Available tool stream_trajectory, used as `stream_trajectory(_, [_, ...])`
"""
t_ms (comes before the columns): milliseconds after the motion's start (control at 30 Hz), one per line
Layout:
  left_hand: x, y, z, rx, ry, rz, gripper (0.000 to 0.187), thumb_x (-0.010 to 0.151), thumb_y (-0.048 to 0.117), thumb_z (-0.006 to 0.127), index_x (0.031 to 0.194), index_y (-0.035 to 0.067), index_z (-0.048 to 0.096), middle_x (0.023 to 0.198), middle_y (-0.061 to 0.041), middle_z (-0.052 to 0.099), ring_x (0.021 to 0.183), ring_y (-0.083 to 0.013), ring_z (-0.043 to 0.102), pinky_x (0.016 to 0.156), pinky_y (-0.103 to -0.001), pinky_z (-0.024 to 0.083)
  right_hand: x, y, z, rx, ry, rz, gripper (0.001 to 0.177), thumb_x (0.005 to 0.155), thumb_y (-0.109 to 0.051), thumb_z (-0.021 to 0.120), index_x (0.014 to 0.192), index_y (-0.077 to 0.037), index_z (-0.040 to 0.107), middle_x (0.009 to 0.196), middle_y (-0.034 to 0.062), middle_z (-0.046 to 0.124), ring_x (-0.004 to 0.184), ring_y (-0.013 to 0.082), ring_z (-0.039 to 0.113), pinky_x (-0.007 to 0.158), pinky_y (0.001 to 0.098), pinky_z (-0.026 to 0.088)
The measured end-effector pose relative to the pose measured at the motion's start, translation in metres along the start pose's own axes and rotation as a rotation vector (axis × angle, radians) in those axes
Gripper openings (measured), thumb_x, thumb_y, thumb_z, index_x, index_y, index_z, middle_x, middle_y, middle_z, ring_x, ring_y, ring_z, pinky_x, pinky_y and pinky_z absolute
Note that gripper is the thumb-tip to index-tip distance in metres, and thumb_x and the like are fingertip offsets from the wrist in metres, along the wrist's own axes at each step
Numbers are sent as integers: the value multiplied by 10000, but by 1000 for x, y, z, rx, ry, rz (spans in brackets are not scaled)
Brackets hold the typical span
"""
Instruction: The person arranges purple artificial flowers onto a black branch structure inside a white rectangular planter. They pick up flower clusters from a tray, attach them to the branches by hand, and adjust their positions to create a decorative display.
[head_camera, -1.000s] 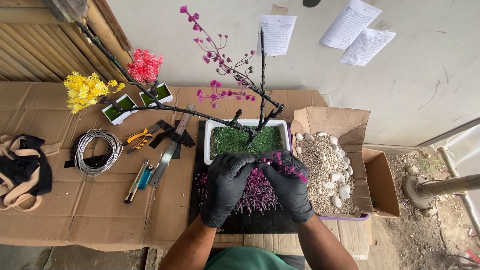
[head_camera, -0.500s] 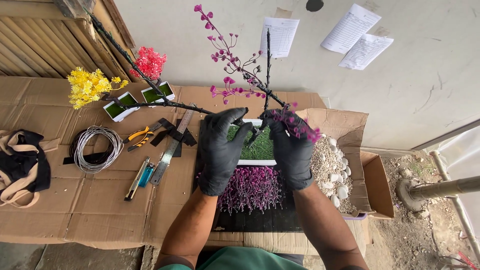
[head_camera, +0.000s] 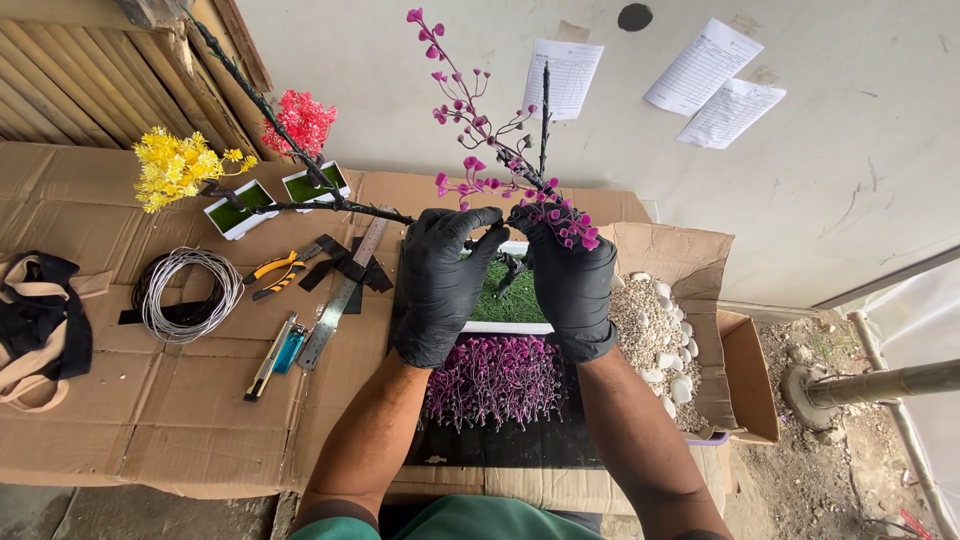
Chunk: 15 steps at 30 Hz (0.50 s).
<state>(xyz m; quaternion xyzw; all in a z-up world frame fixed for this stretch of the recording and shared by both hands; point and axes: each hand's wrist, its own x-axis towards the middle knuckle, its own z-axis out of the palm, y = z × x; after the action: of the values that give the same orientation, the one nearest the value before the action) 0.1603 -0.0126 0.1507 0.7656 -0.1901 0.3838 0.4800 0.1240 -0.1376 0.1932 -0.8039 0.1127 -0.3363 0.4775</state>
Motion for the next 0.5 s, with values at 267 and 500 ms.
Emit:
stream_trajectory(267, [6, 1, -5, -36, -26, 31, 239, 794, 204, 934, 986, 226, 793, 804, -17, 756, 809, -265, 706, 781, -360, 550, -2, 4, 3, -22, 12, -51, 101, 898, -188, 854, 892, -117, 783, 622, 95, 704, 637, 211, 732, 669, 326, 559])
stream_trajectory(500, [7, 5, -7, -113, -37, 13, 235, 823, 136, 910, 1015, 200, 791, 852, -53, 775, 847, -303, 730, 804, -369, 571, 9, -19, 3, 81, 23, -51, 137, 850, -189, 899, 957, -182, 814, 768, 67, 776, 792, 182, 772, 769, 302, 573])
